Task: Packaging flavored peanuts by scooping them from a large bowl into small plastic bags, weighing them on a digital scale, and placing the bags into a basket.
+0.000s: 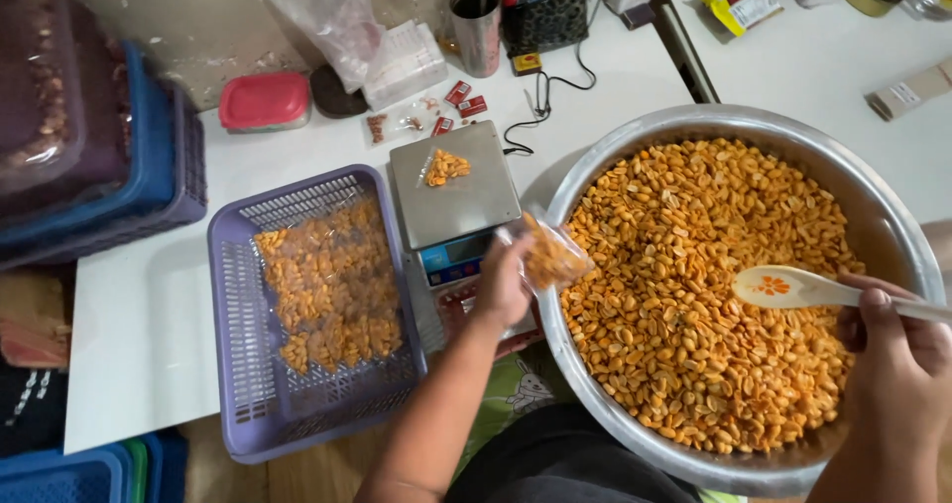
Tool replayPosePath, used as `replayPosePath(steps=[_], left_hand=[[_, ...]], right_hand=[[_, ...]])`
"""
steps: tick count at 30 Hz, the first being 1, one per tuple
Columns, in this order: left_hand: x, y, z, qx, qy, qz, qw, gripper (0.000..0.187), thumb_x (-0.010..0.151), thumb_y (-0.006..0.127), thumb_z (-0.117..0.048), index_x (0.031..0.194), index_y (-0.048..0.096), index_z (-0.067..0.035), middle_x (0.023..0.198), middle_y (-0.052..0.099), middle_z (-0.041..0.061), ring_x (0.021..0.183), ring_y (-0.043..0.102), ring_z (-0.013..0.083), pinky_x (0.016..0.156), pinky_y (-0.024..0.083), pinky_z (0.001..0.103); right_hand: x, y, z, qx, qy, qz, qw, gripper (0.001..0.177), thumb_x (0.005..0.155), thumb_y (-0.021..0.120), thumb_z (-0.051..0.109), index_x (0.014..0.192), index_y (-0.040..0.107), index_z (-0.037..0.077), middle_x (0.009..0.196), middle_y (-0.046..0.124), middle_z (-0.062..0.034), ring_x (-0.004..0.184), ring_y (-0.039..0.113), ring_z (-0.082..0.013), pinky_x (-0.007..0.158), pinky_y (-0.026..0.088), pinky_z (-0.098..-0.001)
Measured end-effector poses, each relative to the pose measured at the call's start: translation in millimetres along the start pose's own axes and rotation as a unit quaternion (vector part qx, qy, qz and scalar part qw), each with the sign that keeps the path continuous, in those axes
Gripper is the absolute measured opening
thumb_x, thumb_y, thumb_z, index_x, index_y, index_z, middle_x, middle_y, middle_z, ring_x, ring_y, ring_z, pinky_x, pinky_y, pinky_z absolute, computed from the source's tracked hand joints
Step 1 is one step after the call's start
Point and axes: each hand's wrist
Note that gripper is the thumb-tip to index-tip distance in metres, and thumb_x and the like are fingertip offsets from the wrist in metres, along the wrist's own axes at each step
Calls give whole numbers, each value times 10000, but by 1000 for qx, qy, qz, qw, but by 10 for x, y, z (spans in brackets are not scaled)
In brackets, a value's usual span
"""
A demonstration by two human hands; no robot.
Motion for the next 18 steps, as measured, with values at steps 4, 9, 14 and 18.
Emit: replayPosePath(steps=[4, 9, 14, 18], left_hand=[[-258, 167, 178, 24, -77, 177, 981, 385, 948, 642, -183, 1312, 560, -90, 1200, 651, 159, 1117, 649, 326, 909, 611, 485], [-424, 339, 295, 39, -107, 290, 950, 263, 1053, 544, -193, 1265, 672, -107, 1254, 682, 151, 1109, 682, 309, 894, 628, 493], [-414, 412, 423, 62, -202, 221, 952, 218, 1062, 516, -282, 1113, 707, -190, 1173, 716, 115, 1058, 681, 313, 796, 616, 483], [-445, 404, 545, 86, -279, 140, 946, 326, 1040, 551, -488, 972, 719, -217, 1070, 710, 103, 984, 686, 295, 722, 607, 468]], right_hand=[[-71, 18, 74, -11, 8, -14, 1000, 200, 1243, 506, 135, 1290, 688, 66, 873, 560, -22, 775, 491, -54, 727, 392, -156], [-109, 37, 119, 0, -10, -12, 1000, 193, 1229, 542, 127, 1316, 681, 26, 873, 567, -50, 745, 490, -85, 706, 387, -163], [-158, 83, 272, -30, 10, -30, 999, 201, 1239, 519, 106, 1308, 701, 55, 916, 598, -37, 790, 513, -77, 732, 418, -175], [-77, -14, 101, -9, 3, -11, 1000, 209, 1234, 507, 127, 1308, 694, 67, 902, 581, -26, 779, 505, -60, 738, 411, -161]])
Point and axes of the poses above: each hand's wrist, its own x-axis towards the middle knuckle, its own y-axis out of the palm, z = x × y
